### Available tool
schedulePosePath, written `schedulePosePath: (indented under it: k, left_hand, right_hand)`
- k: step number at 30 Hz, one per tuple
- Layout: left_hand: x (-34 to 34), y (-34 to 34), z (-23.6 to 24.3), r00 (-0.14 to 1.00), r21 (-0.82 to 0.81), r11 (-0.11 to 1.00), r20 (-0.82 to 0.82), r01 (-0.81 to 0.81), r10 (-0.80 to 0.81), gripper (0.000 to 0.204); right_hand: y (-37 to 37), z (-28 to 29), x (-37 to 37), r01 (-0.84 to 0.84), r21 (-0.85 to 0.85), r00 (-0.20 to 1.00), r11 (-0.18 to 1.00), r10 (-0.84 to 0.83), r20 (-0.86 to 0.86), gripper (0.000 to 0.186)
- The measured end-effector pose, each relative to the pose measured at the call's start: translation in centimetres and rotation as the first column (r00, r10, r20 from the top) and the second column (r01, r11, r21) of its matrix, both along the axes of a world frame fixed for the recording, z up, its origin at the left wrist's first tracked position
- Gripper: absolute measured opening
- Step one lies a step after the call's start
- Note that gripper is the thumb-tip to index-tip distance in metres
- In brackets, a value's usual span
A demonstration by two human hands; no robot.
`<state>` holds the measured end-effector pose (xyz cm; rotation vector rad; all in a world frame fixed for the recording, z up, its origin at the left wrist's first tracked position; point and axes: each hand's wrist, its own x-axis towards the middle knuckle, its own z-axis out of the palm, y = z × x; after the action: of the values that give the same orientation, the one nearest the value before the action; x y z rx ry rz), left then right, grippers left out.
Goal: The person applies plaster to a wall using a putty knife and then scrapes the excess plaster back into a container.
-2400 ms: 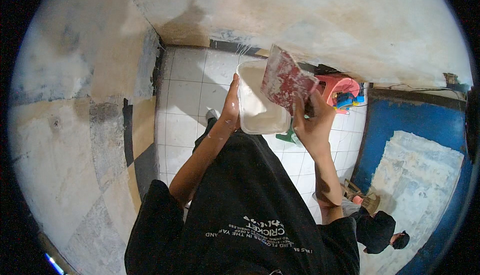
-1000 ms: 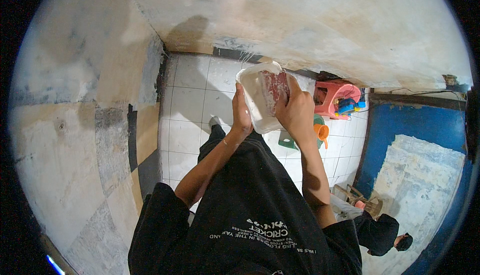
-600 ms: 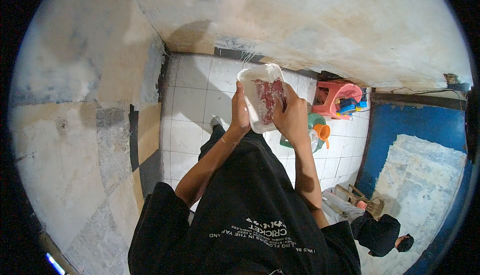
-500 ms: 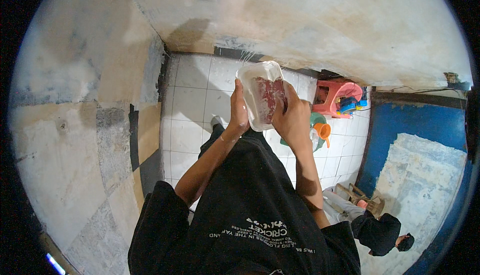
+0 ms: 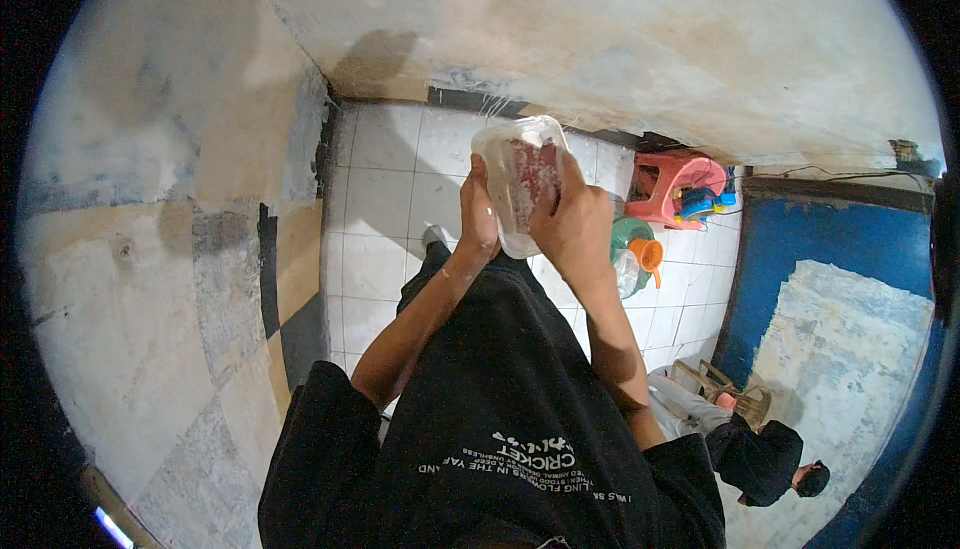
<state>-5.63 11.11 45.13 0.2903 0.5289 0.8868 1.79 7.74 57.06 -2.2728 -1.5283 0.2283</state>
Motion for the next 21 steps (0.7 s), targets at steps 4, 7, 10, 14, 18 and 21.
schedulePosePath:
  k: [4, 7, 10, 14, 18, 21]
  left_hand:
    - [0.0, -0.1, -0.8, 1.0, 0.01, 1.0, 0.011, -0.007, 0.007, 0.061]
    - [-0.1, 0.0, -1.7, 0.999, 0.038, 0.999, 0.004, 0.038, -0.038, 0.062]
    - [-0.2, 0.0, -1.9, 0.999, 0.018, 0.999, -0.005, 0.051, -0.051, 0.063]
    - [0.2, -0.1, -1.6, 1.0, -0.011, 1.0, 0.016, 0.0, 0.0, 0.061]
    - [0.3, -0.3, -2.0, 1.0, -0.042, 0.999, 0.017, 0.011, -0.01, 0.061]
    - [0.3, -0.3, -2.2, 0.999, -0.026, 1.0, -0.04, 0.016, -0.017, 0.062]
  right_hand:
    - [0.4, 0.0, 1.0, -0.019, 0.019, 0.999, 1.0, 0.018, 0.048, 0.039]
    - [0.4, -0.5, 1.5, -0.026, -0.009, 0.999, 1.0, 0.027, 0.041, 0.039]
    - [0.5, -1.3, 2.0, -0.028, -0.009, 0.999, 1.0, 0.027, -0.029, 0.038]
    - [0.2, -2.1, 2.3, -0.03, 0.015, 0.99, 0.999, 0.031, -0.137, 0.036]
    - [-0.3, -2.9, 1.8, -0.011, -0.013, 0.987, 1.0, 0.008, -0.159, 0.034]
    - [-0.5, -2.8, 1.5, -0.003, -0.033, 0.986, 0.999, -0.003, -0.169, 0.034]
